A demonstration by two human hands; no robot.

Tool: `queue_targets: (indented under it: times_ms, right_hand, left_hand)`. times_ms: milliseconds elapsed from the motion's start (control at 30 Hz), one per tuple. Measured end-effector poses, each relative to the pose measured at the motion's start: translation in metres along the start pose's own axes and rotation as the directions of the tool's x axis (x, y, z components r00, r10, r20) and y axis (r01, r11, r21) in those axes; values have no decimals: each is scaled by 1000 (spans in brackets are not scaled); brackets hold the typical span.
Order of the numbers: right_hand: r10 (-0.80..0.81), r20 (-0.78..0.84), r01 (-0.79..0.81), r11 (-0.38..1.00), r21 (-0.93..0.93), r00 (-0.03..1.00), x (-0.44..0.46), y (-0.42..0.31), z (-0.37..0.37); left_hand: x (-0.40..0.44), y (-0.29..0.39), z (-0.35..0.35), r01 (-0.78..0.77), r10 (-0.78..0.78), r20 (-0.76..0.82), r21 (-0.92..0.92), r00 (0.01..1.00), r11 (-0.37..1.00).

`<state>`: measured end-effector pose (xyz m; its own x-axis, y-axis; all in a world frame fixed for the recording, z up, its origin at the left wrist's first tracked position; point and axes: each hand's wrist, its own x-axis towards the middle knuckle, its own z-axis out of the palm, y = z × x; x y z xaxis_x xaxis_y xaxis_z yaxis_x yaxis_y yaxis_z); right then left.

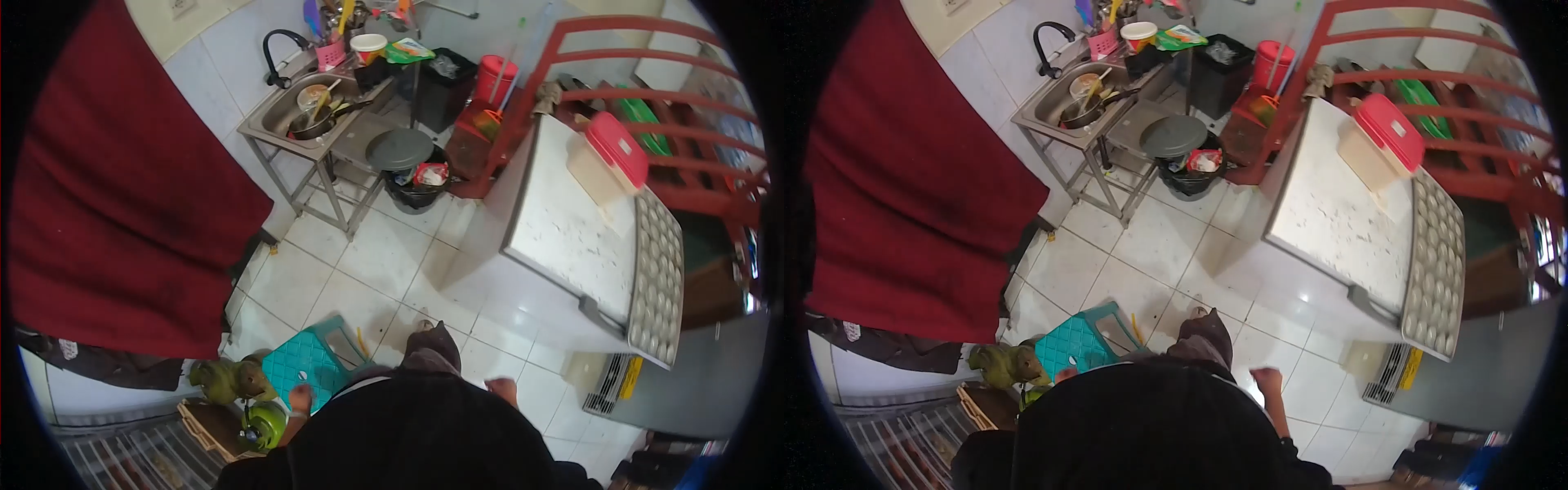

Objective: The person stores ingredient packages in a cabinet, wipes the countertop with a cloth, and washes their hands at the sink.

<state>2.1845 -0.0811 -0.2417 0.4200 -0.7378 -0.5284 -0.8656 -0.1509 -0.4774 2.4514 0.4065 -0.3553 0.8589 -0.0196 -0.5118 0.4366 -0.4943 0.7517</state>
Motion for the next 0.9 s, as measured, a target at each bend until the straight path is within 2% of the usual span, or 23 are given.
queue_targets:
  times_ms: [33,67,100,133,167,200,233,267,333,367,433,500,567,700,767,800,867,900]
  right_hand:
    - [-84,29,81,993,88,996,28,-34,-8]
    - [-166,81,152,976,155,983,46,-86,-22]
    - [-274,98,263,958,110,957,58,-142,-39]
    - [-367,171,346,928,138,914,80,-179,-45]
    - [-465,180,420,875,240,867,90,-223,-50]
    - [-476,252,427,876,225,843,100,-267,-58]
    - [-546,278,490,835,249,790,121,-291,-50]
    - [-554,290,502,832,239,780,135,-322,-49]
    - [-672,422,647,728,226,609,160,-389,-51]
    - [-672,428,650,727,223,605,175,-418,-51]
    - [-844,373,872,465,153,385,202,-472,-48]
    - [-837,366,869,478,130,406,220,-524,-49]
    - [-826,369,866,490,97,426,248,-577,-45]
    - [-879,366,923,368,110,306,294,-681,-30]
    - [-928,282,953,283,112,242,313,-726,-11]
    - [-924,289,950,291,113,249,317,-749,-5]
    - [-942,203,943,299,144,267,319,-791,5]
    - [-937,211,939,311,149,278,323,-804,12]
  left_hand:
    - [-5,97,3,-27,41,-89,153,995,988]
    - [15,131,14,8,-40,-101,-305,994,952]
    - [36,173,23,-9,-38,-111,-396,993,918]
    - [56,216,29,-57,-9,-166,-389,986,919]
    - [76,254,34,-104,23,-162,-511,987,853]
    - [99,293,39,-155,63,-167,-623,984,767]
    - [118,335,41,-185,101,-165,-645,981,741]
    - [140,372,41,-211,138,-163,-665,977,716]
    - [205,422,39,-251,287,-93,-775,953,580]
    - [231,457,41,-257,275,-119,-795,954,549]
    - [279,527,43,-242,281,-106,-825,954,511]
    - [340,586,42,-226,317,-65,-835,946,501]
    - [399,636,46,-194,261,-71,-854,963,483]
    - [484,717,51,-81,143,-18,-890,990,449]
    - [514,741,53,-32,181,77,-843,981,536]
    - [531,748,60,1,82,60,-815,995,580]
    - [554,745,68,-31,63,22,-681,998,732]
    - [560,739,70,-17,49,28,-676,998,736]
